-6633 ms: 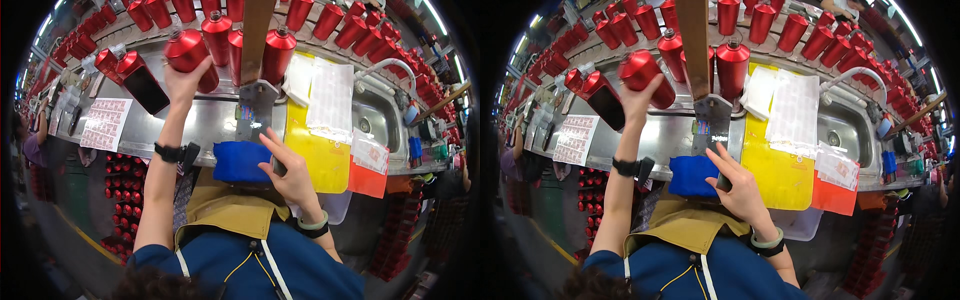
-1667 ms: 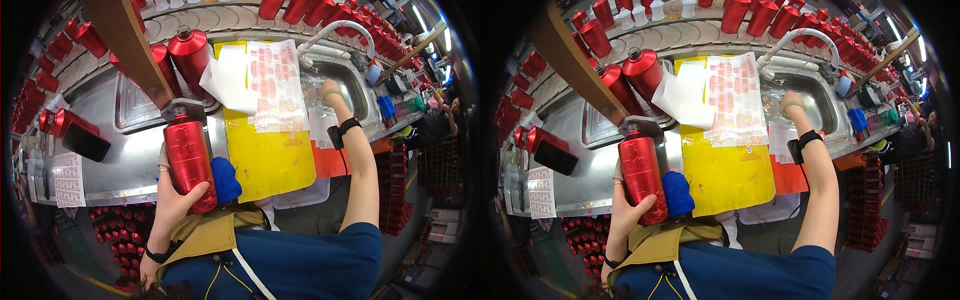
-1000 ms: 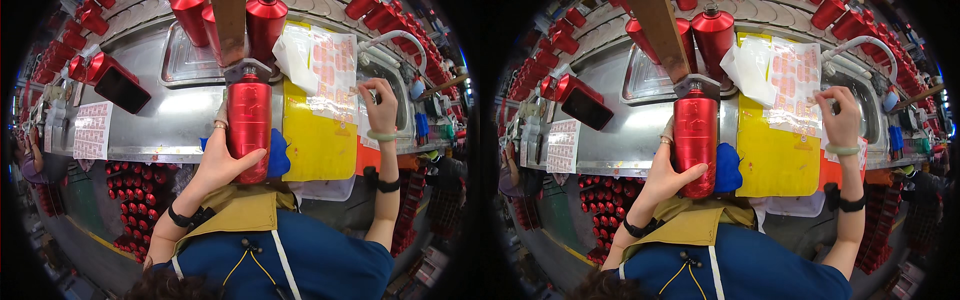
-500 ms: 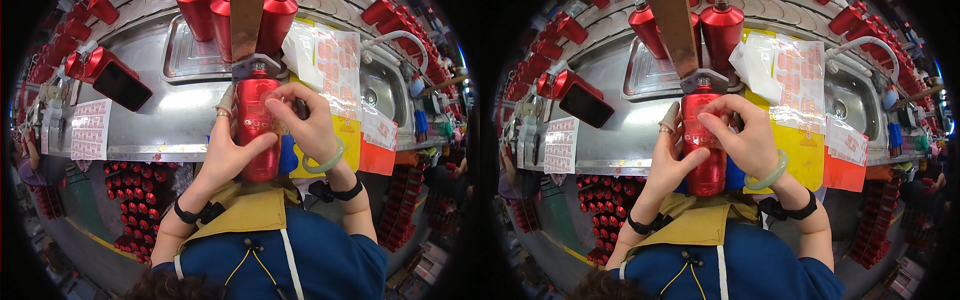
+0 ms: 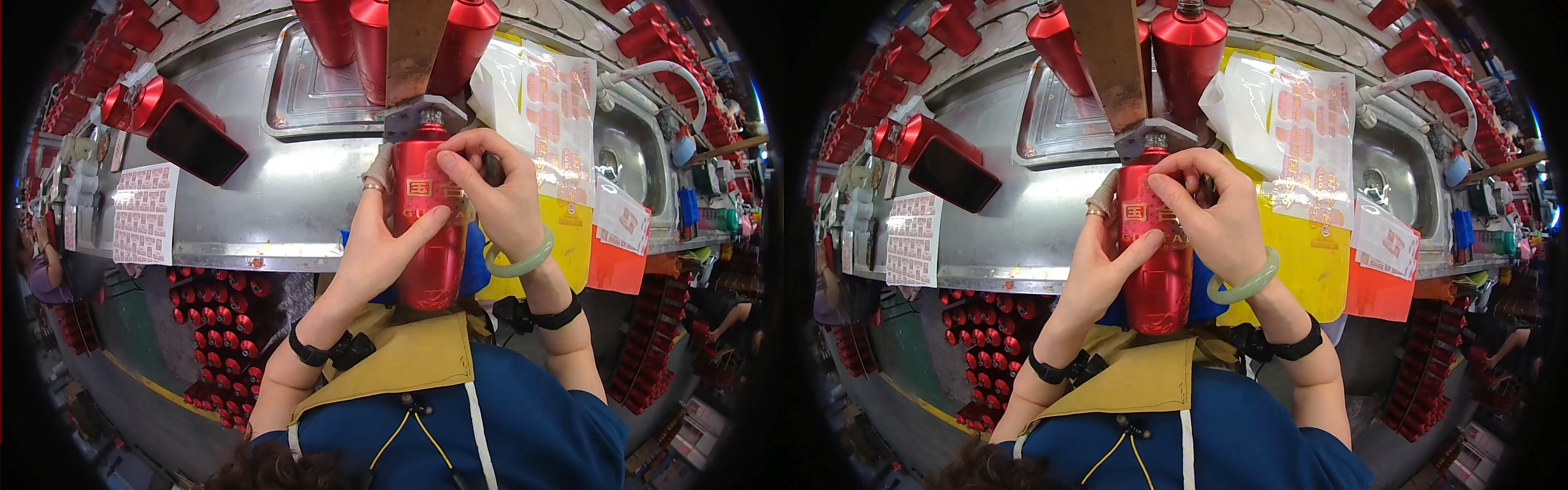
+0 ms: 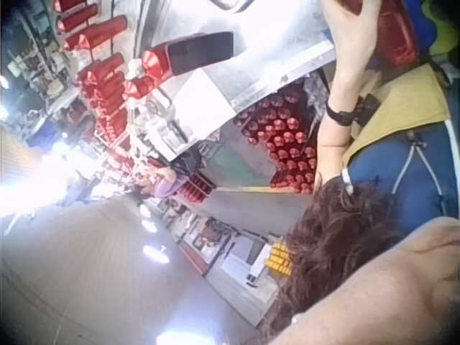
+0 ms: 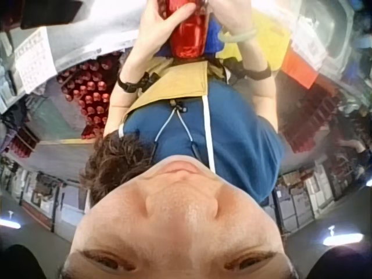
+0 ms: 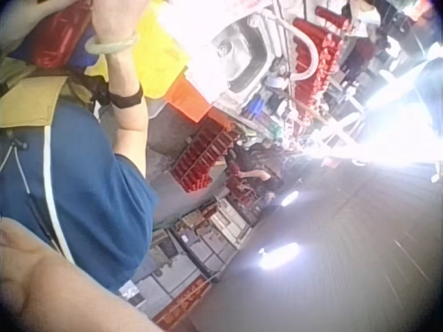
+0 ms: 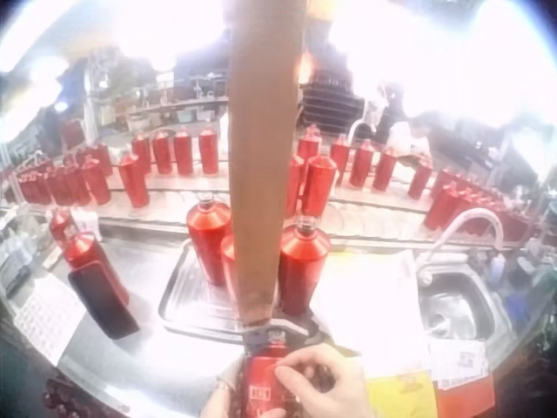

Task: Manually applying and smoothing labels onto red liquor bottles in a factory setting.

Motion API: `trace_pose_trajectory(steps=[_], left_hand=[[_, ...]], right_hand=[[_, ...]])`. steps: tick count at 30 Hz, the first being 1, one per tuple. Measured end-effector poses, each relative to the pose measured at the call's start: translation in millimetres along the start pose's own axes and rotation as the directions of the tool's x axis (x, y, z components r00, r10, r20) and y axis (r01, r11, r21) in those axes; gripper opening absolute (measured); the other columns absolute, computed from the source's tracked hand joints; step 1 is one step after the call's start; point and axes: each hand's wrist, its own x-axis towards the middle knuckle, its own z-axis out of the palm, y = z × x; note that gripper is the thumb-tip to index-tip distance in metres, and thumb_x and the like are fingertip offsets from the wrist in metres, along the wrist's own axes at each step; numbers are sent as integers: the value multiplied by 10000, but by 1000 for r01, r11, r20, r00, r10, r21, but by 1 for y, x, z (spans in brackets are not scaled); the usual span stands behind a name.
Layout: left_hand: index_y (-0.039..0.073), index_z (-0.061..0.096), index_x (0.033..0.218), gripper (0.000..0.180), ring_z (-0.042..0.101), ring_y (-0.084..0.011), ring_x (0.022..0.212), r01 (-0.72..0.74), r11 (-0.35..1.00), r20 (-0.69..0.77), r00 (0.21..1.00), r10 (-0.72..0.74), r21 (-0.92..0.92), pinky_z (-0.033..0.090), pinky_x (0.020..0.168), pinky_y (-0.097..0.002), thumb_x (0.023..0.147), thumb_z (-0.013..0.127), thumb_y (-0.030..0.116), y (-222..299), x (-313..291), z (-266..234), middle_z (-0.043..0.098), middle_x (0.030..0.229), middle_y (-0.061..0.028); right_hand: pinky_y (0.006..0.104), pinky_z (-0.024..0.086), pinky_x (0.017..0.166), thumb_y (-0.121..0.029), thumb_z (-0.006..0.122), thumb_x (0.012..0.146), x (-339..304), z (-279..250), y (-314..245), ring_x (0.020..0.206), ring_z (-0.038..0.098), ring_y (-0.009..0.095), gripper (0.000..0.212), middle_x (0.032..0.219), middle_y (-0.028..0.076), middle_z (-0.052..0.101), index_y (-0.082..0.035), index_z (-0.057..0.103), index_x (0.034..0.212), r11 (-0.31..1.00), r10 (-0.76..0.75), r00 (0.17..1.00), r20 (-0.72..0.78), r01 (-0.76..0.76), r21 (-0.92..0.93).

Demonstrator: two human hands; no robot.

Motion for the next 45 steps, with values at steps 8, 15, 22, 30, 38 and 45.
trace_pose_trajectory(steps=[8,15,22,30,38,45], left_hand=[[-28,327,1511,736,588,-213,1272,25,1000,2,1000,-25,-10,492,1067,-374,937,759,136,5,-2,2,557,1396,-159],[-21,287,1536,782,585,-214,1277,17,1000,12,1000,-17,-17,487,1074,-377,929,762,115,4,-1,2,542,1413,-162],[-22,286,1534,795,576,-220,1291,0,1000,30,1000,1,-16,485,1080,-384,925,775,127,1,0,-1,528,1429,-161],[17,134,1638,727,450,-209,1405,81,976,32,997,-76,-203,379,1165,-375,1070,568,150,6,9,-9,391,1567,-160],[67,164,1647,678,431,-195,1416,109,968,45,994,-101,-224,354,1182,-366,1090,537,170,2,11,-8,379,1590,-130],[18,131,1634,796,457,-217,1396,92,972,51,995,-83,-217,378,1168,-383,1036,636,162,5,9,-7,399,1560,-167]], right_hand=[[211,357,633,-118,758,907,0,0,1,739,419,36,166,782,-55,491,-31,723,1045,999,25,1000,2,-25,43],[182,345,658,-140,681,1000,-7,-2,17,761,433,9,295,827,-75,487,-23,633,1266,939,149,988,-41,-128,320],[178,358,693,-174,689,1007,-17,2,17,773,439,10,378,854,-74,500,-29,582,1339,900,247,969,-2,-228,370],[183,368,738,-170,751,961,-29,-2,19,814,454,22,491,887,-68,492,-48,553,1394,809,361,931,45,-337,482],[191,388,773,-162,771,943,-31,-3,21,840,473,35,580,885,-62,484,-59,518,1454,838,344,935,86,-347,422],[177,364,707,-157,772,939,-14,-3,15,784,436,18,471,883,-68,465,-51,590,1360,846,339,939,52,-329,420]])
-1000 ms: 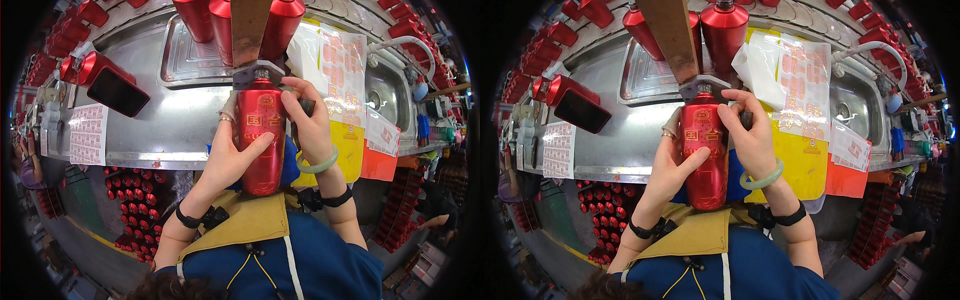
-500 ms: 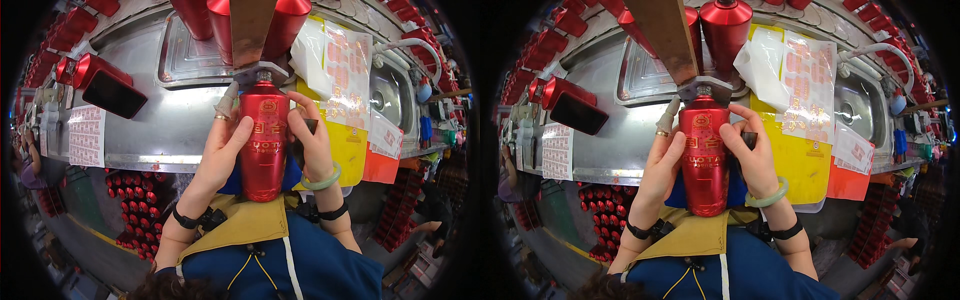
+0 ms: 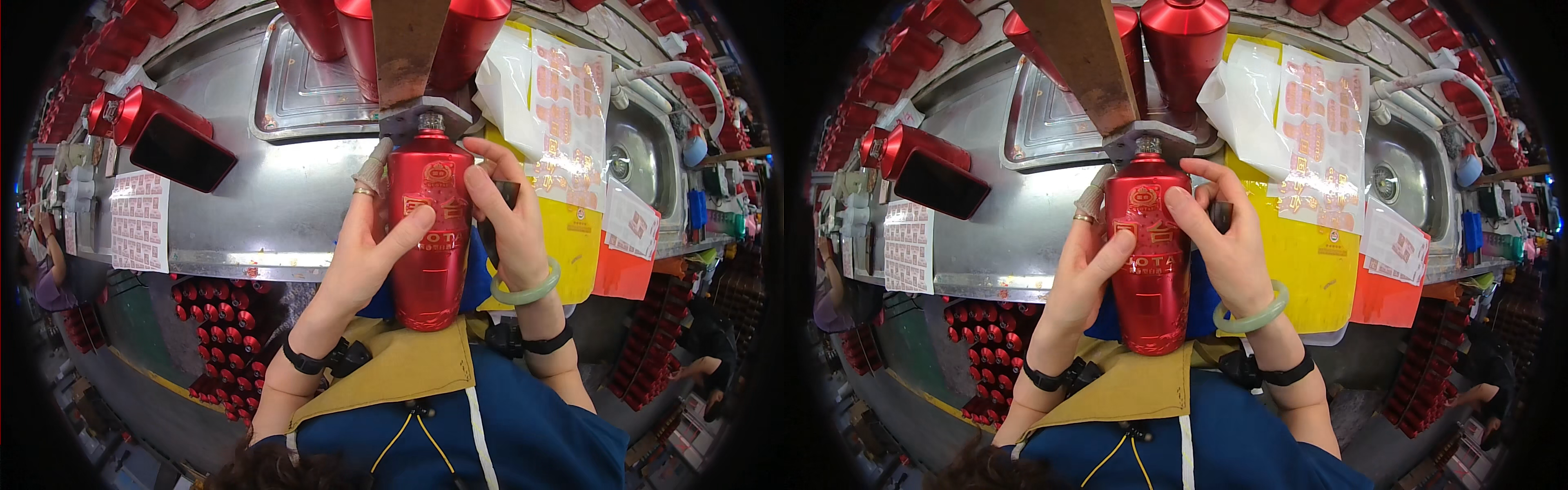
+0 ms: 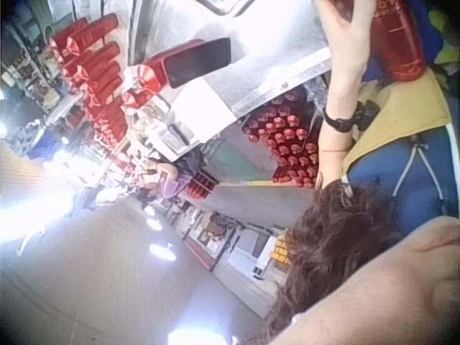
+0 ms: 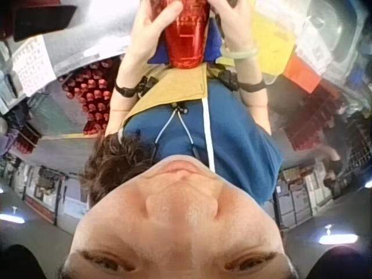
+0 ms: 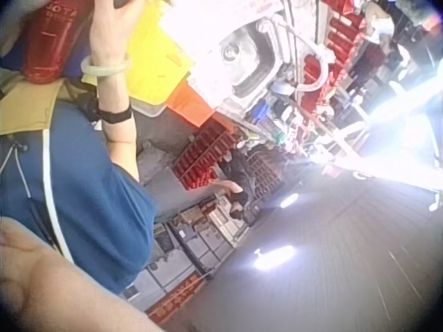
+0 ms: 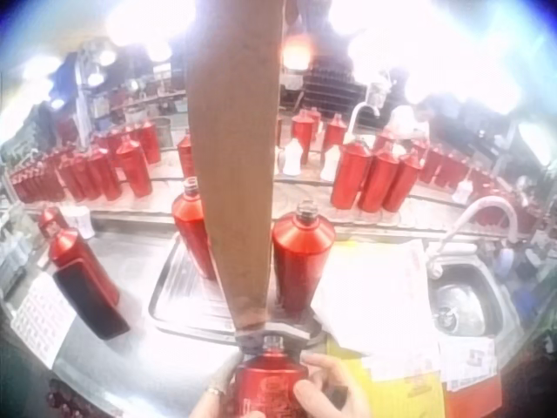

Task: Manually applying and smoothing labels onto red liquor bottles in a factory setting.

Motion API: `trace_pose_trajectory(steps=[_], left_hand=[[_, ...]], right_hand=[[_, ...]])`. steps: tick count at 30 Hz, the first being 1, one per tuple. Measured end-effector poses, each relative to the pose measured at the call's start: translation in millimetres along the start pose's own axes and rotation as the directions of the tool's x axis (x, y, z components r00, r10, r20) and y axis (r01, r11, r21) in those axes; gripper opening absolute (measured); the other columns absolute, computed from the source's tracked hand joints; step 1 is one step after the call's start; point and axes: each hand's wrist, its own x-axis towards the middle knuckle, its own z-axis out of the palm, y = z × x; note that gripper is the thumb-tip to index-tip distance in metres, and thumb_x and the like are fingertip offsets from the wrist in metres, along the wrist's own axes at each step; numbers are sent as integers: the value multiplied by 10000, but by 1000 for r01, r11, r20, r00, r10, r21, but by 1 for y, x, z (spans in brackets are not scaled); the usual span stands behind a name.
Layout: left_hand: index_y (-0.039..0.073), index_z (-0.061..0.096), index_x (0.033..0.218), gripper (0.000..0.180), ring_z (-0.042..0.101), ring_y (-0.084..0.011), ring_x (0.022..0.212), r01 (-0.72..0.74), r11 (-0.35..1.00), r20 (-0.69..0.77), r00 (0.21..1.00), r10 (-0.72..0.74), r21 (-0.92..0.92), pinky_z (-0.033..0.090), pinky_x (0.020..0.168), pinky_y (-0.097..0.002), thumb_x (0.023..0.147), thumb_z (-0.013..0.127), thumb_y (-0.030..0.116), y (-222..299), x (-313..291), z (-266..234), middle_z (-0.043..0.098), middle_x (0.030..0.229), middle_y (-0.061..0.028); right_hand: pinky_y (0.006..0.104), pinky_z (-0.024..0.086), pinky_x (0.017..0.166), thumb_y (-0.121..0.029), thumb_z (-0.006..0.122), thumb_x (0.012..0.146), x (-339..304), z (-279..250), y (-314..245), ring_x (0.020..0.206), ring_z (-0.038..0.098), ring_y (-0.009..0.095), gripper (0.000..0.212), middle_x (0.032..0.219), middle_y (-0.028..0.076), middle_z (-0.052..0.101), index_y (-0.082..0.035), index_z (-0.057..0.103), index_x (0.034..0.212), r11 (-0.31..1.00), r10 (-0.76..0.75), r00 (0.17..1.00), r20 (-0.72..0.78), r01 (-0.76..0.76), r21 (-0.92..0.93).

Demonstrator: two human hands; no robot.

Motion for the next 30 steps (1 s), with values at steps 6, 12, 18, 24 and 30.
trace_pose_trajectory(steps=[6,12,18,24,30], left_hand=[[-8,116,1624,880,459,-229,1397,8,998,-24,1000,-7,70,391,1161,-391,981,705,108,1,-1,4,409,1539,-182],[-25,118,1619,866,457,-232,1399,-12,992,-9,1000,13,123,392,1160,-386,993,695,131,-1,0,1,399,1543,-187],[-36,225,1594,739,480,-211,1374,-37,995,-51,998,42,97,401,1150,-367,1024,654,155,6,13,2,447,1509,-166],[-16,330,1558,627,524,-185,1325,-31,999,-59,998,33,37,428,1125,-347,1041,636,163,5,20,3,504,1470,-142],[-29,357,1537,607,529,-185,1318,-8,998,-60,998,12,64,430,1123,-350,1039,642,172,7,21,2,517,1457,-147]], right_hand=[[156,338,635,-201,816,907,12,12,1,734,378,0,391,868,-81,418,-41,627,1210,961,-162,987,-12,155,-230],[165,347,658,-208,792,931,9,15,-1,762,402,5,351,864,-82,423,-40,636,1197,978,-147,989,-27,142,-151],[164,341,697,-224,715,992,5,10,-7,771,406,6,315,844,-85,423,-31,648,1233,999,-34,999,-22,33,-19],[158,327,659,-160,768,946,1,6,3,735,381,0,391,857,-86,401,-54,621,1292,995,-84,996,-7,83,-56],[158,326,627,-155,821,898,-1,12,0,717,375,0,488,864,-87,403,-64,594,1321,985,-90,996,-19,86,-152]])
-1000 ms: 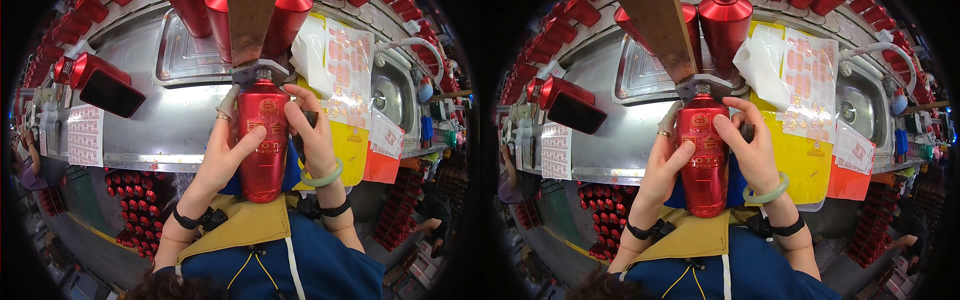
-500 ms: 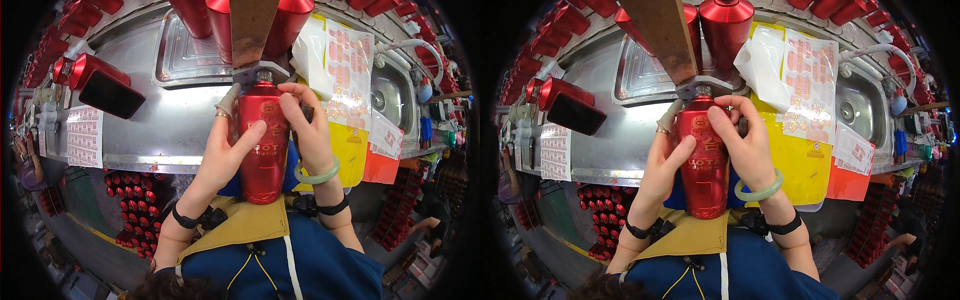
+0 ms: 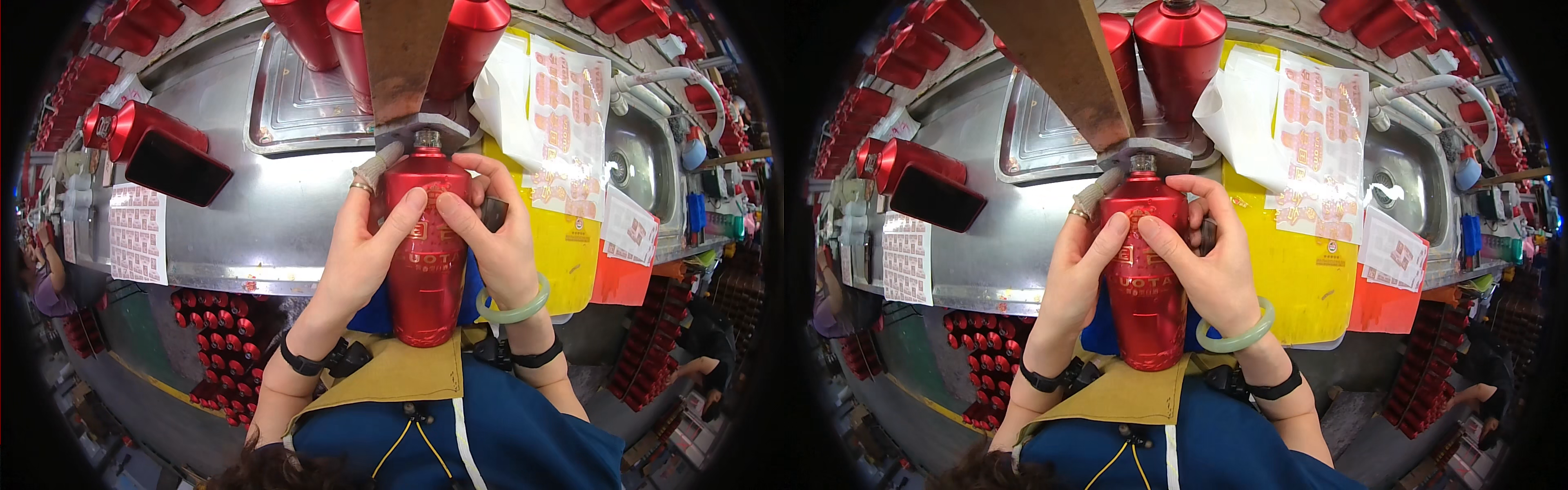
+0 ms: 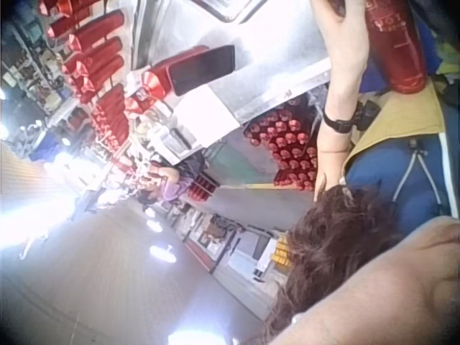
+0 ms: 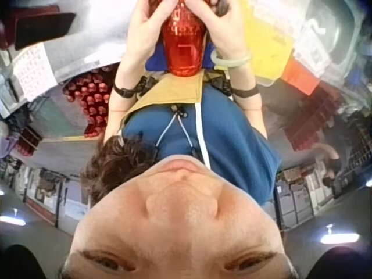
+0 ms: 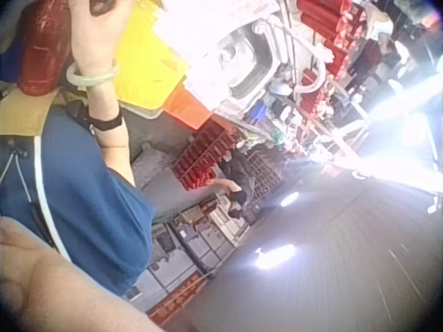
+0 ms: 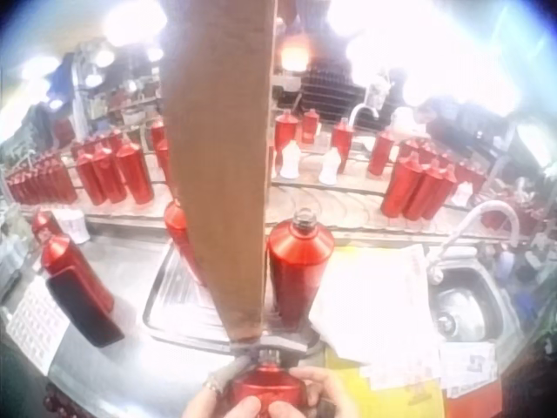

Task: Manually applying and smoothing labels onto red liquor bottles in a factory setting.

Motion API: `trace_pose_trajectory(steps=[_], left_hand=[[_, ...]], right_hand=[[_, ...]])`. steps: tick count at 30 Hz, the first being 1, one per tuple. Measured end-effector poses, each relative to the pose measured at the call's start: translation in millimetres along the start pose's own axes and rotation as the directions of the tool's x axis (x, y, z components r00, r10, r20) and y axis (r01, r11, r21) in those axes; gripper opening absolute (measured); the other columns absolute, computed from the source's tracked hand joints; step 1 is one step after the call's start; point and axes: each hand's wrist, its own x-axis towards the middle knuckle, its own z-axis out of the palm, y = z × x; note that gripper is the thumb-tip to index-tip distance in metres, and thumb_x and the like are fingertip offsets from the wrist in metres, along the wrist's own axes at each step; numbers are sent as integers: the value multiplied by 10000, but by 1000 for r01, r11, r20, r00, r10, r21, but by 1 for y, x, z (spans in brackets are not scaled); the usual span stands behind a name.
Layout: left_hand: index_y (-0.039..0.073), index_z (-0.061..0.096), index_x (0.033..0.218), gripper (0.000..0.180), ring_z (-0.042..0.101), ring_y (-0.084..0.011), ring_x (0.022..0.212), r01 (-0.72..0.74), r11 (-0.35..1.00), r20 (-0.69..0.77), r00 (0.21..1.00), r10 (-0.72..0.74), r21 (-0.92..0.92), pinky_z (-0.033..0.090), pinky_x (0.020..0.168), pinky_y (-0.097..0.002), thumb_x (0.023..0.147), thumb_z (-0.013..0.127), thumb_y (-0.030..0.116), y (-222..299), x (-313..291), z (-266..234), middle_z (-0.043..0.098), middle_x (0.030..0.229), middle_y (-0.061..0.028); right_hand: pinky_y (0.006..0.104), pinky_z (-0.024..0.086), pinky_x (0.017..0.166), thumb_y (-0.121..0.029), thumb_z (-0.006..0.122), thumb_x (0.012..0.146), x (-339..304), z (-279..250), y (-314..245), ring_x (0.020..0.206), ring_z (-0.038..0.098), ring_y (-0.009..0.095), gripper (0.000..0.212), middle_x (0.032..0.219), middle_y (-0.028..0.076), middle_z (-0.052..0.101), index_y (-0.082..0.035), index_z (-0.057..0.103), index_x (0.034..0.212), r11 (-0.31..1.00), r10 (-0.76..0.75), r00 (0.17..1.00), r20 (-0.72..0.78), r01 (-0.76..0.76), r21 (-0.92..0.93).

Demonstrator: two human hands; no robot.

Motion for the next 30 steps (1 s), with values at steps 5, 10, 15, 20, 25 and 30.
trace_pose_trajectory(steps=[5,10,15,20,25,30], left_hand=[[-37,354,1534,611,532,-193,1318,-8,1000,-18,1000,8,4,439,1117,-357,1035,645,161,0,-1,2,518,1452,-156],[-36,358,1533,604,532,-191,1317,-11,1000,-13,1000,11,7,440,1115,-357,1033,642,149,1,0,2,518,1453,-147],[-35,362,1532,600,529,-189,1319,-21,1000,-6,1000,21,17,441,1113,-357,1031,642,142,2,0,2,511,1462,-138],[-33,360,1534,598,526,-190,1320,-27,999,-12,1000,27,25,441,1111,-353,1035,637,146,1,0,2,500,1471,-142],[-30,361,1536,588,530,-189,1315,-18,1000,-28,999,18,14,443,1108,-349,1045,624,160,0,0,1,511,1460,-143],[-25,364,1535,578,539,-183,1303,-23,1000,-24,999,23,19,444,1105,-343,1050,615,162,1,0,2,523,1450,-140]], right_hand=[[155,322,623,-145,825,892,0,-1,-1,717,377,1,488,875,-84,406,-60,592,1312,1000,-4,1000,8,3,18],[148,347,621,-132,813,903,1,0,-5,718,407,-9,478,883,-78,417,-60,580,1314,998,34,999,9,-34,44],[147,384,618,-121,803,910,0,6,-7,732,457,-17,473,882,-75,424,-61,568,1317,999,39,999,-10,-39,17],[146,393,613,-116,799,913,0,4,-7,725,467,-19,470,889,-70,441,-62,565,1316,999,36,999,6,-36,33],[142,390,612,-111,792,917,0,5,-10,714,465,-20,461,888,-71,445,-63,565,1316,999,48,999,8,-48,11],[143,369,625,-120,752,951,1,6,-6,726,437,-16,388,877,-79,435,-53,588,1297,998,32,999,-14,-31,48]])
